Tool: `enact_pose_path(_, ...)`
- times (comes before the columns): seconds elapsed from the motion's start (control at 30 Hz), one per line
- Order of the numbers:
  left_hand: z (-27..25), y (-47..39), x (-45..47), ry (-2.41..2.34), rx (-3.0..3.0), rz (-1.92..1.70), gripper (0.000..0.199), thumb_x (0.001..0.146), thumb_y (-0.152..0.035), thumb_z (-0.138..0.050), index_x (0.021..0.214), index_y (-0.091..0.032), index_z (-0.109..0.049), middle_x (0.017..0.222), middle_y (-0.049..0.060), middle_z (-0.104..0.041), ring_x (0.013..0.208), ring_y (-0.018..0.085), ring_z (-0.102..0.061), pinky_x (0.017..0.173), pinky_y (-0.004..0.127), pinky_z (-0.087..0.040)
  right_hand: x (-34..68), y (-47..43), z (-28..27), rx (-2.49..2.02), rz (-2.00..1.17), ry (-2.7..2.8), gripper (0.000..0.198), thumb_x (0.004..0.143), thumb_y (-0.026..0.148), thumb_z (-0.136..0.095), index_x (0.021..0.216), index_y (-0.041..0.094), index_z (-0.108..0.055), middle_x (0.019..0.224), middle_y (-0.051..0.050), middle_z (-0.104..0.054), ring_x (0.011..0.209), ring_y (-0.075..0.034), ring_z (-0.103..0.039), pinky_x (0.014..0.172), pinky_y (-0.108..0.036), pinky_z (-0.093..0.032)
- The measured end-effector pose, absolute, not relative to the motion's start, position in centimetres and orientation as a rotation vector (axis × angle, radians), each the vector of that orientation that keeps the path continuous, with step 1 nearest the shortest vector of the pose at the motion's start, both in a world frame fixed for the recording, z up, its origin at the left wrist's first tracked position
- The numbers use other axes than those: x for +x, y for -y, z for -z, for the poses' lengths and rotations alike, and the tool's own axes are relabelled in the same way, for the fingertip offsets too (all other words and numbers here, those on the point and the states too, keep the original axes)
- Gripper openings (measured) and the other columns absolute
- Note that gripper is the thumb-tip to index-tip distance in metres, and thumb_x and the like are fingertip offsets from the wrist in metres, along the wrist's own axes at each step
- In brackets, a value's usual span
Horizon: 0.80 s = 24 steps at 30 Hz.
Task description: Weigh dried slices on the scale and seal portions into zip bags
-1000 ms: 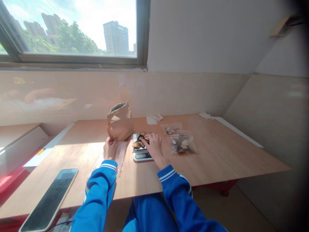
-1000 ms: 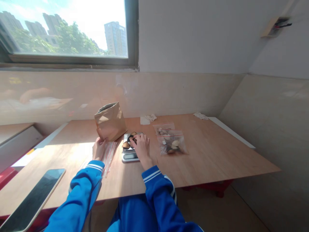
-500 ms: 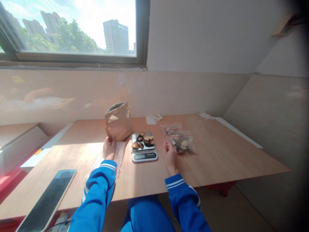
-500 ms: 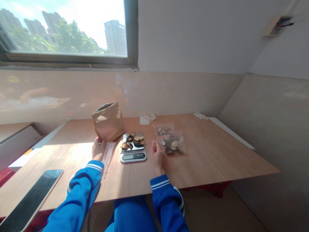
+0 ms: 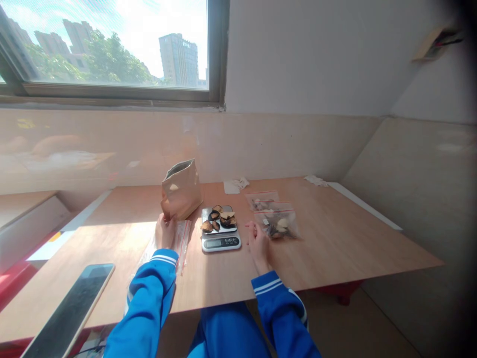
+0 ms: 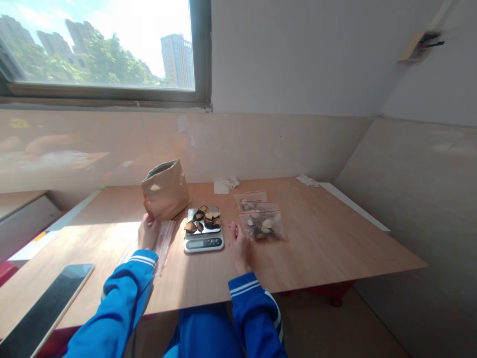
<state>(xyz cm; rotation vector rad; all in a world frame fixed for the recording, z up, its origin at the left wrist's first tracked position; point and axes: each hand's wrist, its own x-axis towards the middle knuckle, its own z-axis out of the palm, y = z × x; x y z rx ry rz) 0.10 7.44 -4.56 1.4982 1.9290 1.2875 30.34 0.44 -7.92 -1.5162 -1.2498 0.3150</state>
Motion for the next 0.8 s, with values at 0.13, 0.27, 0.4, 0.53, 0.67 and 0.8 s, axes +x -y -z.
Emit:
enact_pose_path(0.13, 4.3, -7.0, 0.2, -1.911, 1.529, -1.29, 0.036, 0.085, -0.042, -0.052, 0.109, -0.016, -0.054, 0.102, 0.008, -0.066, 0.092, 0.024, -0.061, 0.073, 0.03, -0.043, 30.3, -0.4, 7.9, -1.502, -0.277, 1.241, 0.057, 0.095, 0.058, -0.028, 0.09, 0.017, -0.066, 0.074, -0.009, -0.071, 0.059, -0.02, -0.064, 0.062, -0.031, -0.043)
enact_pose_path(0.27, 4.4, -7.1, 0.1, -1.899, 1.467, -1.299, 0.038, 0.085, -0.043, -0.053, 0.112, -0.016, -0.055, 0.101, 0.008, -0.066, 0.094, 0.025, -0.063, 0.076, 0.033, -0.044, 30.5, -0.5, 8.1, -1.481, -0.237, 1.248, 0.052, 0.096, 0.054, -0.029, 0.089, 0.017, -0.065, 0.088, -0.011, -0.072, 0.072, -0.021, -0.064, 0.068, -0.032, -0.043)
enact_pose_path(0.4, 4.6, -7.5, 0.3, -1.893, 1.37, -1.378, 0.043, 0.087, -0.044, -0.052, 0.121, -0.018, -0.05, 0.114, 0.01, -0.064, 0.102, 0.022, -0.061, 0.082, 0.03, -0.046, 30.6, -0.6, 8.4, -1.46, -0.251, 1.27, 0.047, 0.097, 0.049, -0.03, 0.089, 0.017, -0.064, 0.089, -0.01, -0.071, 0.078, -0.021, -0.062, 0.07, -0.031, -0.043)
enact_pose_path(0.53, 4.9, -8.0, 0.4, -1.915, 1.289, -1.478, 0.052, 0.09, -0.045, -0.049, 0.133, -0.019, -0.037, 0.134, 0.013, -0.051, 0.108, 0.018, -0.058, 0.089, 0.028, -0.046, 30.6, -0.8, 8.6, -1.449, -0.238, 1.286, 0.044, 0.097, 0.045, -0.03, 0.085, 0.018, -0.063, 0.089, -0.01, -0.069, 0.081, -0.021, -0.061, 0.074, -0.032, -0.043)
enact_pose_path(0.67, 5.1, -8.0, 0.6, -2.092, 1.506, -1.709, 0.053, 0.087, -0.039, -0.054, 0.131, -0.015, -0.036, 0.132, 0.016, -0.048, 0.117, 0.023, -0.05, 0.1, 0.037, -0.039, 30.6, -1.1, 8.7, -1.438, -0.251, 1.297, 0.041, 0.097, 0.042, -0.03, 0.084, 0.019, -0.061, 0.09, -0.01, -0.068, 0.085, -0.021, -0.06, 0.077, -0.032, -0.044)
enact_pose_path(0.8, 5.0, -7.3, 1.1, -2.127, 1.719, -1.895, 0.038, 0.083, -0.029, -0.057, 0.116, -0.015, -0.043, 0.125, 0.017, -0.047, 0.114, 0.024, -0.048, 0.105, 0.043, -0.034, 30.6, -1.3, 8.8, -1.432, -0.243, 1.299, 0.039, 0.096, 0.041, -0.03, 0.082, 0.019, -0.06, 0.089, -0.01, -0.067, 0.085, -0.021, -0.06, 0.078, -0.033, -0.044)
